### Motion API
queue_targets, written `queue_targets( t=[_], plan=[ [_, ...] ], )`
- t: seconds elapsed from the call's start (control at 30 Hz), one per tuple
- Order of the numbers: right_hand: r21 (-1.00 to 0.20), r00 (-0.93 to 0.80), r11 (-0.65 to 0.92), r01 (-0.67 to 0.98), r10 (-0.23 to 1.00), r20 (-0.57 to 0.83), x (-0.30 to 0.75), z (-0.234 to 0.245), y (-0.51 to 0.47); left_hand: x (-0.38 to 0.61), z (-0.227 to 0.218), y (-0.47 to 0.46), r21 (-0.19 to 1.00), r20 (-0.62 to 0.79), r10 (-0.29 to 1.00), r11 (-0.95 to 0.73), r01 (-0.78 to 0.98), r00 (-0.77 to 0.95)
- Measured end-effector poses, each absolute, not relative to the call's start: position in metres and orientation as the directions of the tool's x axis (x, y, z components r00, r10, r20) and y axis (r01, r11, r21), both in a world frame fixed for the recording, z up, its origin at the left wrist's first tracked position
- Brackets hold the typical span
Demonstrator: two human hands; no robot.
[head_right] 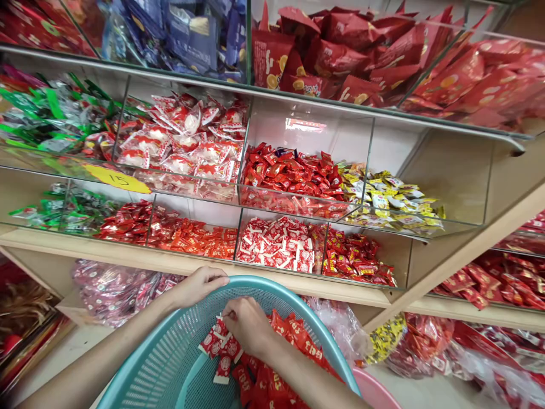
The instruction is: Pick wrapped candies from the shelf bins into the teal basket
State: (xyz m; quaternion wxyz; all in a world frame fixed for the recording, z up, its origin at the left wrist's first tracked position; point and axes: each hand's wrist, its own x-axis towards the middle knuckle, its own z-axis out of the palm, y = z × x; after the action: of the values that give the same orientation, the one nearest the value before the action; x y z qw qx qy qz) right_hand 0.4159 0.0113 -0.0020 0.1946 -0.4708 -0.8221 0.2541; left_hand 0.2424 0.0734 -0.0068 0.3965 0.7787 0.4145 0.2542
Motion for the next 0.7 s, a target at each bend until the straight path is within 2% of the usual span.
queue_targets(
  t=[0.2, 0.4, 0.57, 0.7],
  plan=[
    [-0.582, -0.376, 0.310, 0.752, 0.927, 0.008, 0.401, -0.011, 0.011, 0.241, -0.008, 0.074, 0.830, 0.061, 0.850, -0.335, 0.447, 0.524],
    [-0.507, -0.331, 0.295, 0.810, 0.943, 0.019, 0.395, -0.019, 0.012, 0.242, -0.007, 0.074, 0.844, 0.053, 0.852, -0.316, 0.433, 0.520],
    [-0.442, -0.348, 0.355, 0.824, 0.932, 0.099, 0.393, -0.025, 0.014, 0.241, -0.007, 0.074, 0.836, 0.056, 0.852, -0.325, 0.442, 0.520],
    [-0.400, -0.372, 0.429, 0.810, 0.903, 0.215, 0.403, -0.005, 0.013, 0.241, -0.007, 0.074, 0.829, 0.080, 0.852, -0.345, 0.440, 0.517]
  ],
)
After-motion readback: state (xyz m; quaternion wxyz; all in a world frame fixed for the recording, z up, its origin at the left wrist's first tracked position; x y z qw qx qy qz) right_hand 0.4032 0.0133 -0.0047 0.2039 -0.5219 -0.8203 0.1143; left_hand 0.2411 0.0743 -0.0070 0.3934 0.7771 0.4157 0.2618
